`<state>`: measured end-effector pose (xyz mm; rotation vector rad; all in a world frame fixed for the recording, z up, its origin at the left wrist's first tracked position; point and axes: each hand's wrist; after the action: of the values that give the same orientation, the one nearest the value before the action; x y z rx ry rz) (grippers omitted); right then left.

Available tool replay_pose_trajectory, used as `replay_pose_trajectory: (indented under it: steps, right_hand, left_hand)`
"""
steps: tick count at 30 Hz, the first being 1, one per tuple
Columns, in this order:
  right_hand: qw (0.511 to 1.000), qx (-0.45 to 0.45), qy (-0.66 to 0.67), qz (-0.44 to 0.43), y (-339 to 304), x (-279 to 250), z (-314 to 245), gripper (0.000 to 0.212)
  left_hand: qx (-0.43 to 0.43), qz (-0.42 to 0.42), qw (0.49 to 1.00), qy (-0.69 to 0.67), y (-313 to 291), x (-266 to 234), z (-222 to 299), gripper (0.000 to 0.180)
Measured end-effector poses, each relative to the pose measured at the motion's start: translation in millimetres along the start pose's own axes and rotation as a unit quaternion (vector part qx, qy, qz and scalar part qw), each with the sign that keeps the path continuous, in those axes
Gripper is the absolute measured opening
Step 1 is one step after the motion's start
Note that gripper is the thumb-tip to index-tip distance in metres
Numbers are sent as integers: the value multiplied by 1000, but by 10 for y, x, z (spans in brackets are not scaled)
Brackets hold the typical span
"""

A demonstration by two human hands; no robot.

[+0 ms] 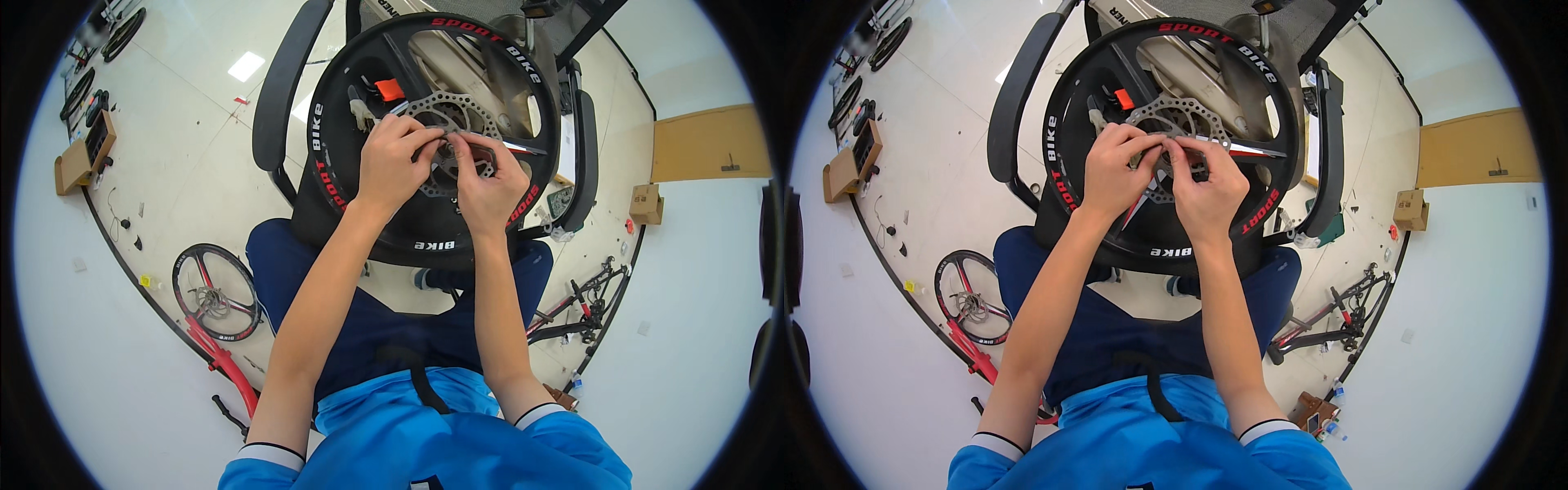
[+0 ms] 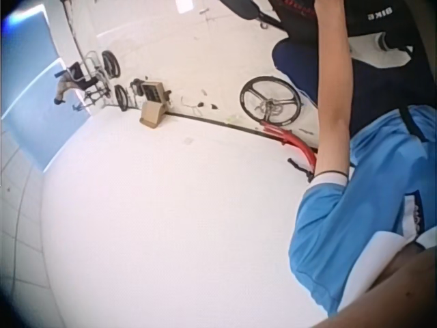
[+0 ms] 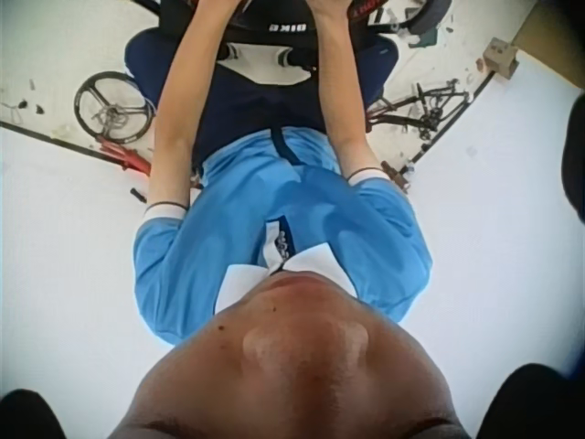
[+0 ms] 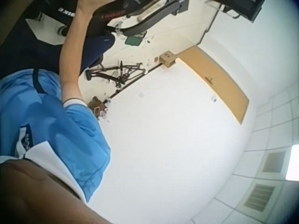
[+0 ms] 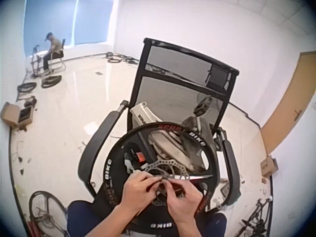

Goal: The person assembles a bicycle disc brake rotor onto a wheel hub. They insert and tighten multiple bolts using a hex key, then place and secure a metal star-shaped spacer onto the rotor.

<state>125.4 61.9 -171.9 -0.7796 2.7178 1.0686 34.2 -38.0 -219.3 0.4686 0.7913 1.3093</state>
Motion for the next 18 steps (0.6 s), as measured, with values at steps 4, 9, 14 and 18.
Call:
replay_pose_trajectory:
  steps: [4,9,14,18]
  right_hand:
    - [999,-48,-20,-4,35,11,-19,12]
    - [993,-108,-42,-23,22,49,-54,13]
    - [990,-126,-28,-65,93,66,-22,17]
    - [992,-74,16,-106,157,23,55,20]
  left_hand:
    - [-5,-2,1000,4,21,-1,2,18]
    - [-21,-10,1000,13,28,6,-21,21]
    - [5,17,999,29,64,-19,62,19]
    - [0,58,996,-74,8,68,-16,20]
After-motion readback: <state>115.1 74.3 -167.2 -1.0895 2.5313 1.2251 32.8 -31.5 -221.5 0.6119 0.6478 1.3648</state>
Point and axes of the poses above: each hand's wrist, its own y-axis towards the middle knuckle, its own x-axis out of the palm, z = x × y, and after that the axes turned 7 degrees about z, right-handed
